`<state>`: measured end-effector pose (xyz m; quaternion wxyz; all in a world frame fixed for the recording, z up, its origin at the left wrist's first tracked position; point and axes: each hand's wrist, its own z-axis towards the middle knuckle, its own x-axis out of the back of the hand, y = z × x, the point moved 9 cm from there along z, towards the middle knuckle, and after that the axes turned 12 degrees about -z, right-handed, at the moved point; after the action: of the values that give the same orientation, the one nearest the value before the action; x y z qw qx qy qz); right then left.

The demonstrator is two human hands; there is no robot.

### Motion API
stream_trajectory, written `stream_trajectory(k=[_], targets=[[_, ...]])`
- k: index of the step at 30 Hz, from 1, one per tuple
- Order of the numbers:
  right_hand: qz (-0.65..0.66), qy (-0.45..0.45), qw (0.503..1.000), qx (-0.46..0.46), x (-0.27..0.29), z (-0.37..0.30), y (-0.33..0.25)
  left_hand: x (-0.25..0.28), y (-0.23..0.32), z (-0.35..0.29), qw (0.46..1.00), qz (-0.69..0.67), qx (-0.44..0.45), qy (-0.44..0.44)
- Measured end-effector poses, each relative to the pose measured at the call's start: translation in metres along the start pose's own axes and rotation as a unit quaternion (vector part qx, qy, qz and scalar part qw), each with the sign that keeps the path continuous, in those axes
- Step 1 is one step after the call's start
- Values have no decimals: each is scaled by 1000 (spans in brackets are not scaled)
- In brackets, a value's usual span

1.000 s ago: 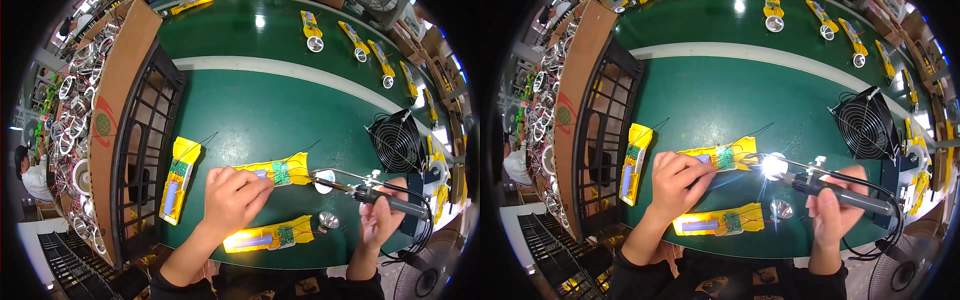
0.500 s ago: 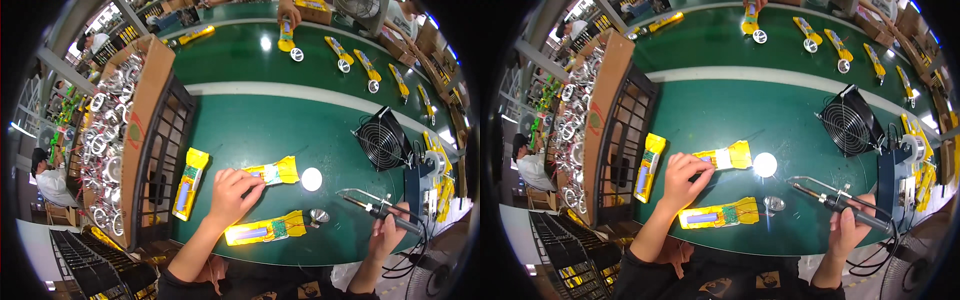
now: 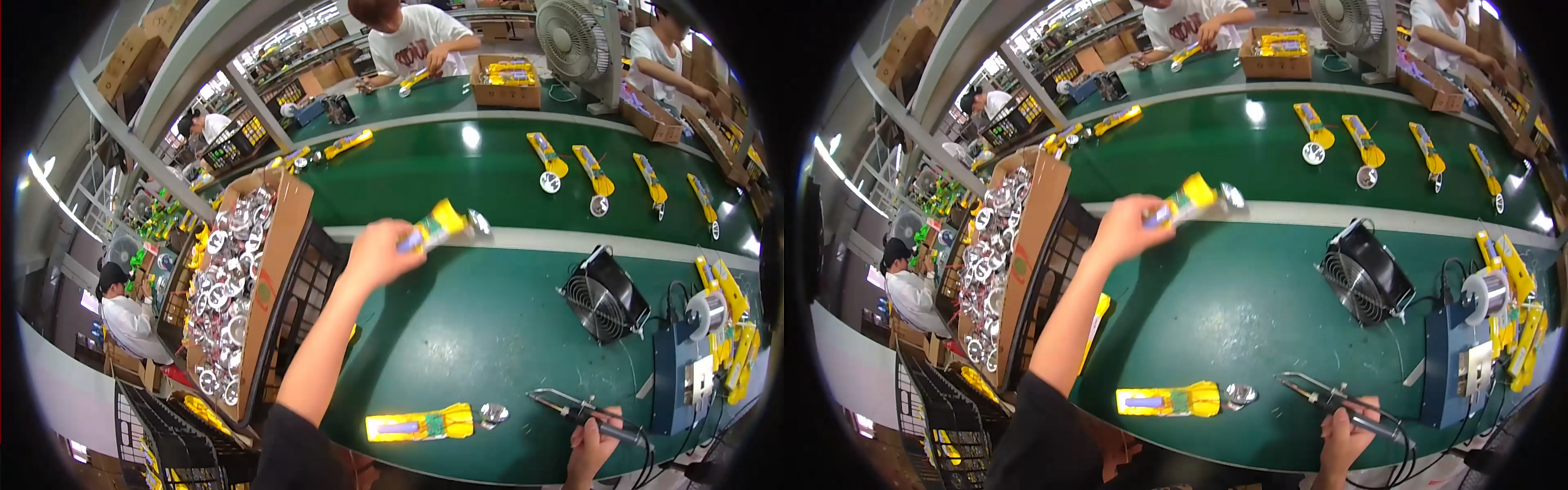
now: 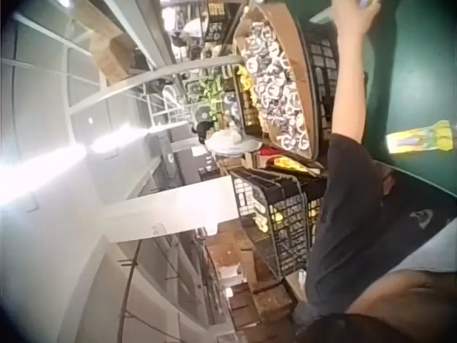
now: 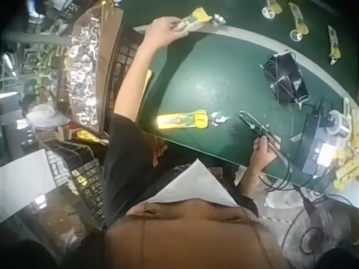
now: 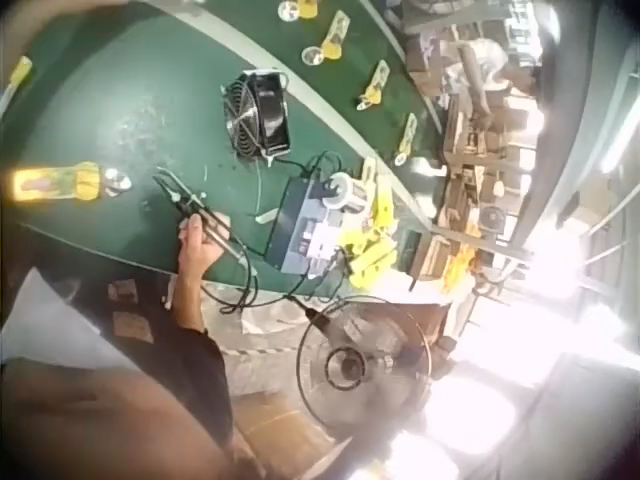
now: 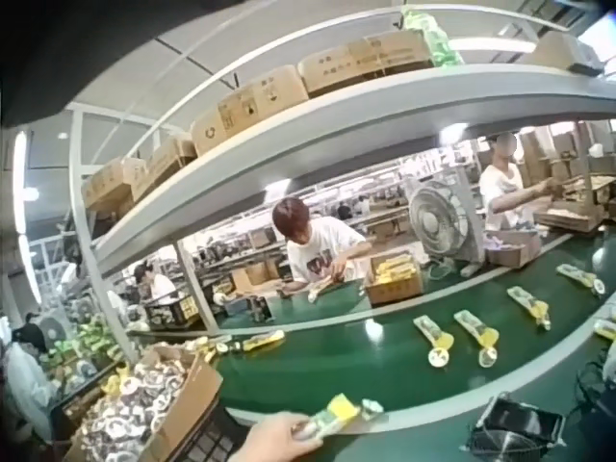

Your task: The person solders circuit boards, wires, and batteries inside flashlight bodies using a soldering iron, then places the assembled flashlights onto a conveyor belt.

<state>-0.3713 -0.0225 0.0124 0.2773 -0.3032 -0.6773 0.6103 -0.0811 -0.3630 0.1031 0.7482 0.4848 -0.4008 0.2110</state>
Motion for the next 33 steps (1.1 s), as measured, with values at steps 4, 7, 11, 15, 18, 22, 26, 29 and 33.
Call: stream_trajectory(k=[4, 7, 11, 15, 18, 22, 26, 29, 33], targets=[[-92, -99, 991, -17, -7, 4, 10, 1, -45, 114, 987, 71, 92, 109], [-20, -25, 999, 2, 3, 4, 12, -21, -90, 140, 971, 145, 175, 74], [15, -1, 998, 60, 5, 3, 0, -35, -107, 123, 975, 141, 174, 15], [2, -67, 992, 106, -7, -6, -24, 1, -31, 50, 986, 132, -2, 106], [-26, -120, 989, 86, -22, -24, -38, 22, 28, -59, 988, -41, -100, 107], [-149, -259, 941, 158, -64, -54, -61, 35, 74, -182, 976, -138, -96, 138], [-238, -332, 878, 249, -99, -77, -70, 12, 81, -248, 982, -94, -97, 135], [-234, -361, 865, 259, -115, -90, -69, -11, 66, -273, 986, -88, -70, 122], [-282, -338, 846, 301, -120, -99, -73, -27, 52, -289, 987, -81, -50, 129]])
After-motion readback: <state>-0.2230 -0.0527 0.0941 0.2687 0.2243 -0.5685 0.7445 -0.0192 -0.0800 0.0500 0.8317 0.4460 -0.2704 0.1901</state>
